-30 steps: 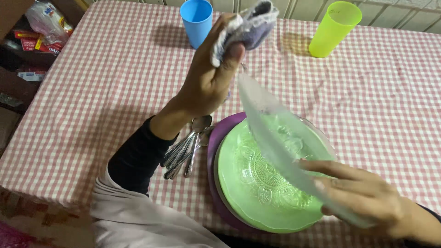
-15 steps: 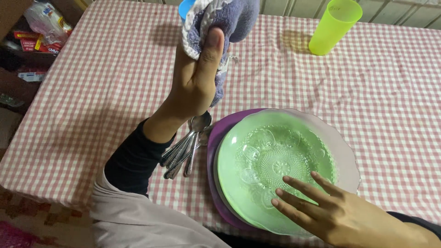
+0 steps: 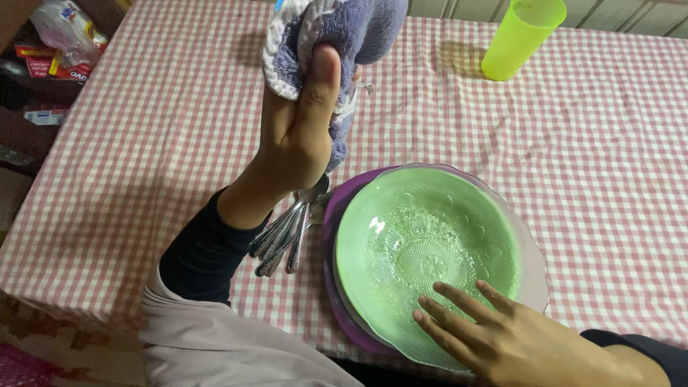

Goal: The person wipes several plates, bowls, and cups with a cloth, then stacks them and places spoons into cups. The person arranges the cleaned items on a checkered tablecloth.

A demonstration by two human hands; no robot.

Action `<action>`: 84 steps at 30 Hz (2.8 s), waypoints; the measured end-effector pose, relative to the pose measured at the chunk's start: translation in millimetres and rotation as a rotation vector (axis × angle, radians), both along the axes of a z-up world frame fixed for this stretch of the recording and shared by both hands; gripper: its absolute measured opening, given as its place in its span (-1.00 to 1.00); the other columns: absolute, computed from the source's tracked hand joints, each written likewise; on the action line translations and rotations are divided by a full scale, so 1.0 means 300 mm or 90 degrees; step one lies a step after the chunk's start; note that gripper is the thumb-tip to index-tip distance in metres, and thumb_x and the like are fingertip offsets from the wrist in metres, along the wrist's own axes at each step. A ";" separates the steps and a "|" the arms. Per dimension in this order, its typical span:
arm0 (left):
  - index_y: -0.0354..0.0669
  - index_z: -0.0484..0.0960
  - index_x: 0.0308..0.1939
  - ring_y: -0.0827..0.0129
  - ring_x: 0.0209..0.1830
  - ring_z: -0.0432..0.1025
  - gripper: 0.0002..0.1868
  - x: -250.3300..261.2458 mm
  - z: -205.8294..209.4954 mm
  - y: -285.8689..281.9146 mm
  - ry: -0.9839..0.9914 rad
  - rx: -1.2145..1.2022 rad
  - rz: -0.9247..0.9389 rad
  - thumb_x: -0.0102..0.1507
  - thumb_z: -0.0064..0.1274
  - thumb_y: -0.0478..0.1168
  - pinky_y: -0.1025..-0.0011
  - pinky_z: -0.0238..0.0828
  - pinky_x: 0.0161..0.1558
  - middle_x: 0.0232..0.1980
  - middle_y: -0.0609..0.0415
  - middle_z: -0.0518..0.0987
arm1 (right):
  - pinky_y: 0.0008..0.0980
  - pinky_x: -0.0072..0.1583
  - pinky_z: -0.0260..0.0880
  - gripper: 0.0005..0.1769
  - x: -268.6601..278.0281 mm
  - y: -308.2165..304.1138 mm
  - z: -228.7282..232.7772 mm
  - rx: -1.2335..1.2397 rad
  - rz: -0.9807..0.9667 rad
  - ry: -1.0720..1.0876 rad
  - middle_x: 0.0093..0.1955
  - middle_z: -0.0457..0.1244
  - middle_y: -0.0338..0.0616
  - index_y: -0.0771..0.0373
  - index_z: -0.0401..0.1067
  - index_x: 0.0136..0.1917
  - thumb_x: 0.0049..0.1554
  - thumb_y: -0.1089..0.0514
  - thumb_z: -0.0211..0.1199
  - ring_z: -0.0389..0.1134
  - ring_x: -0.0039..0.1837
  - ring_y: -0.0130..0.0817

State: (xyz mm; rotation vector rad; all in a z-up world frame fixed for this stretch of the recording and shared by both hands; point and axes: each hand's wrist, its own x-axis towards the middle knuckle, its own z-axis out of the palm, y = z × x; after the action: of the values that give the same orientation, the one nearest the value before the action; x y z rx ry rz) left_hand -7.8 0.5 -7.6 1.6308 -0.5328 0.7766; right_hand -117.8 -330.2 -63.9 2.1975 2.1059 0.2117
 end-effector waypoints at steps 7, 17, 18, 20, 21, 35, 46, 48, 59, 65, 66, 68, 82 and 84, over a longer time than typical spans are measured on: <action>-0.31 0.19 0.53 0.09 0.71 0.17 -0.54 -0.020 0.007 -0.005 0.020 -0.005 -0.047 0.60 -0.24 -0.17 0.23 0.12 0.79 0.60 -0.19 0.27 | 0.07 0.17 0.35 -0.20 -0.012 0.021 -0.014 -0.032 -0.018 0.005 0.50 0.16 0.03 0.22 0.15 0.58 0.33 -0.38 -0.04 0.19 0.46 0.09; -0.25 0.27 0.48 0.04 0.65 0.28 -0.57 -0.041 0.061 -0.024 0.010 0.033 -0.091 0.60 -0.27 -0.09 0.18 0.21 0.75 0.52 -0.16 0.39 | 0.20 0.40 0.03 0.12 0.017 0.056 -0.020 -0.014 -0.094 0.058 0.63 -0.01 0.02 0.19 0.00 0.65 0.29 -0.76 -0.32 -0.05 0.62 0.06; -0.25 0.27 0.48 0.04 0.65 0.28 -0.57 -0.034 0.061 -0.023 0.010 0.034 -0.092 0.60 -0.27 -0.09 0.18 0.21 0.75 0.52 -0.16 0.39 | 0.20 0.40 0.03 0.12 0.039 0.064 0.009 -0.014 -0.095 0.057 0.63 -0.01 0.02 0.19 0.00 0.65 0.29 -0.76 -0.32 -0.05 0.62 0.06; -0.27 0.26 0.46 0.02 0.56 0.36 -0.56 -0.018 0.063 -0.024 0.007 0.036 -0.137 0.59 -0.27 -0.07 0.20 0.31 0.66 0.44 -0.17 0.45 | 0.20 0.39 0.14 0.00 0.086 0.077 0.068 0.029 -0.059 0.324 0.55 0.13 0.20 0.38 0.15 0.55 0.30 -0.54 -0.21 0.19 0.49 0.18; -0.27 0.26 0.46 0.02 0.56 0.36 -0.56 -0.014 0.070 -0.031 0.003 0.037 -0.138 0.59 -0.27 -0.07 0.20 0.31 0.66 0.44 -0.17 0.45 | 0.20 0.39 0.14 0.00 0.131 0.082 0.089 0.030 -0.061 0.320 0.55 0.13 0.20 0.38 0.15 0.55 0.30 -0.54 -0.21 0.19 0.49 0.18; -0.21 0.45 -0.03 0.28 -0.23 0.35 -0.66 0.233 -0.145 -0.022 0.251 0.160 -0.231 0.35 -0.32 -0.06 0.30 0.34 -0.19 -0.16 -0.01 0.48 | 0.10 0.54 -0.01 0.29 1.103 -0.050 -0.077 0.635 -0.693 0.343 0.62 -0.07 0.43 0.35 -0.39 0.56 0.18 -0.06 0.67 -0.04 0.63 0.25; -0.11 0.30 0.11 0.05 0.24 0.21 -0.64 0.245 -0.122 -0.070 0.000 0.171 -0.065 0.27 -0.01 -0.24 0.12 0.36 0.21 0.17 -0.18 0.23 | 0.10 0.27 0.32 -0.04 0.948 0.096 0.058 0.524 -0.284 0.161 0.32 0.18 0.37 0.60 0.22 0.45 -0.06 0.15 0.60 0.21 0.33 0.19; 0.07 0.22 0.31 0.03 0.34 0.21 -0.39 0.221 -0.137 -0.086 -0.107 0.194 -0.024 0.31 0.26 -0.17 0.13 0.44 0.20 0.26 -0.18 0.22 | 0.11 0.27 0.36 0.09 0.828 0.122 0.102 0.480 -0.251 0.137 0.31 0.18 0.34 0.60 0.25 0.48 -0.16 0.05 0.63 0.22 0.32 0.16; -0.13 0.54 -0.59 0.17 -0.69 0.42 -0.75 0.057 -0.163 -0.172 -0.008 0.741 -0.162 0.22 0.03 -0.28 0.09 0.40 -0.62 -0.64 0.04 0.47 | 0.01 0.11 0.41 -0.16 0.528 0.156 0.088 0.404 -0.264 -0.126 0.24 0.33 0.02 0.08 0.37 0.45 0.01 -0.22 0.57 0.27 0.23 0.01; -0.19 0.44 0.03 0.20 0.02 0.42 -0.75 0.102 -0.173 -0.139 0.159 0.364 -0.611 0.42 -0.38 -0.31 0.28 0.39 0.16 0.05 -0.04 0.52 | 0.20 0.25 0.35 -0.73 0.449 0.196 0.208 0.405 -0.103 -0.235 0.28 0.38 -0.05 0.12 0.51 0.30 0.33 0.18 0.29 0.38 0.19 0.04; -0.19 0.44 0.03 0.20 0.02 0.42 -0.75 0.090 -0.182 -0.146 0.162 0.361 -0.612 0.42 -0.38 -0.31 0.28 0.39 0.16 0.05 -0.04 0.52 | 0.20 0.25 0.35 -0.73 0.469 0.185 0.202 0.404 -0.103 -0.232 0.28 0.38 -0.05 0.12 0.51 0.30 0.33 0.18 0.29 0.38 0.19 0.04; -0.22 0.01 0.64 0.03 0.64 0.22 -0.34 0.067 -0.196 -0.164 0.471 -0.203 -0.910 0.48 -0.13 -0.33 0.19 0.27 0.65 0.62 -0.25 0.22 | 0.26 0.22 0.34 -0.72 0.507 0.160 0.192 0.424 0.004 -0.393 0.22 0.41 -0.22 -0.08 0.52 0.31 0.34 0.00 0.40 0.37 0.20 -0.06; -0.38 0.42 0.16 -0.06 0.04 0.47 -0.54 0.087 -0.191 -0.105 0.037 0.679 -0.520 0.18 0.03 -0.31 0.14 0.42 0.05 0.13 -0.24 0.53 | -0.23 0.02 0.33 -0.38 0.541 0.164 0.203 0.333 -0.023 -0.079 0.25 0.40 -0.05 0.24 0.37 0.39 0.27 -0.23 0.19 0.45 0.15 -0.12; -0.42 0.42 0.15 -0.09 0.00 0.47 -0.49 0.097 -0.151 -0.095 0.015 0.734 -0.506 0.12 0.09 -0.33 0.12 0.41 0.01 0.11 -0.25 0.53 | -0.25 -0.01 0.31 -0.40 0.549 0.158 0.192 0.319 -0.011 -0.133 0.25 0.40 -0.08 0.24 0.35 0.40 0.32 -0.23 0.10 0.46 0.14 -0.15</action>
State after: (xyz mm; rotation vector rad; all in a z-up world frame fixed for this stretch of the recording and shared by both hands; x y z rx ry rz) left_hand 21.3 -27.9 -52.9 2.1419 -1.6786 -0.2477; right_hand 46.8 -282.8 -6.3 2.3020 2.0835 1.0178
